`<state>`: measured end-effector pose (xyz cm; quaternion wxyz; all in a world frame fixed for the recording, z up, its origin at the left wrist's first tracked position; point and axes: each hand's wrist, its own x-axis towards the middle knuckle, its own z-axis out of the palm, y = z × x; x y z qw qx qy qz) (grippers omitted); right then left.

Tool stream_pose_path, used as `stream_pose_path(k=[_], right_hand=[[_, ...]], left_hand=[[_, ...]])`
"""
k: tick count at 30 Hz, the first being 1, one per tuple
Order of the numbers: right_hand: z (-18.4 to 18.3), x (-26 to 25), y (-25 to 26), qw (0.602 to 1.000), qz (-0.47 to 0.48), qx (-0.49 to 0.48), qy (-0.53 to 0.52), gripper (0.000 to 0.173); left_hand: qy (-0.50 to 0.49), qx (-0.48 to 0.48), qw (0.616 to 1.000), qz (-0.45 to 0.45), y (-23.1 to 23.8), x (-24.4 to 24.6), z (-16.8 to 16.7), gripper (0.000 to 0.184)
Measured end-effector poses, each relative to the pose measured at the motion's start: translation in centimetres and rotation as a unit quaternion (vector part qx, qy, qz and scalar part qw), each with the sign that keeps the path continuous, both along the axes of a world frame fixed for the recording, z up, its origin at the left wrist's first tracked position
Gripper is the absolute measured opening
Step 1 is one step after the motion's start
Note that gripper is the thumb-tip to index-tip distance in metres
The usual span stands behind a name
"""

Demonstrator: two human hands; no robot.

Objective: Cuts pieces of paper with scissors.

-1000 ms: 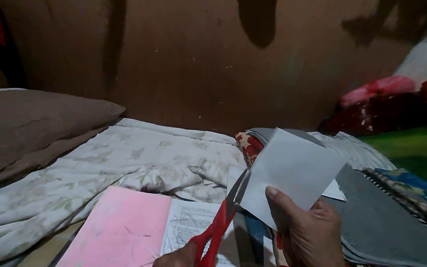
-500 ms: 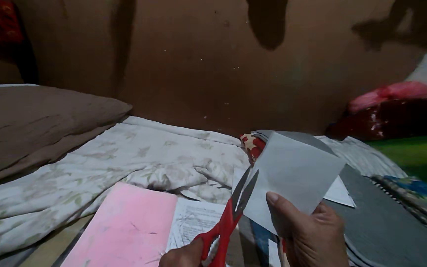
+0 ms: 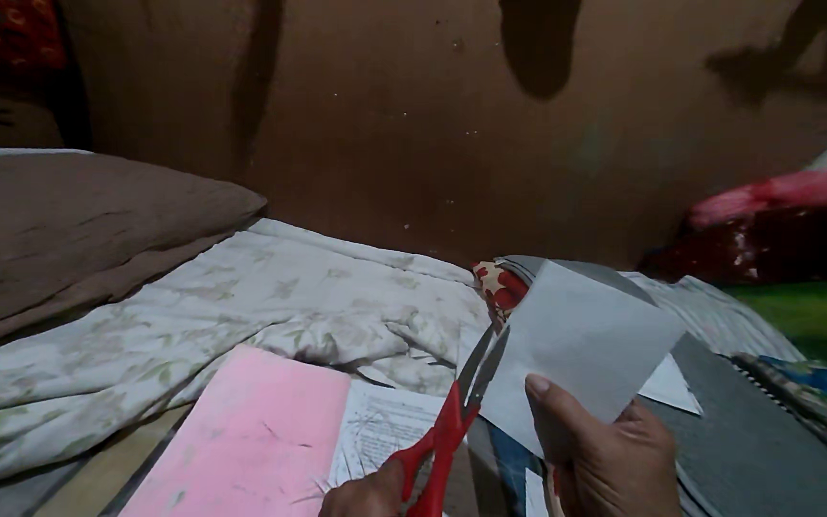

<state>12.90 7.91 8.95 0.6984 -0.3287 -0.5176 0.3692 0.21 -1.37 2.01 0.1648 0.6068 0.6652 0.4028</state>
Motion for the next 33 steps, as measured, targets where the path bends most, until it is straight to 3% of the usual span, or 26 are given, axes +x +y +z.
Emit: stream_pose_path(k=[33], right_hand=[[-0.35,-0.77,-0.41,1.000,0.010,-0.019,-0.016,0.029]], left_hand=[[-0.009,0.022,0.999,0.026,0.10,-0.16,-0.25,0.031]])
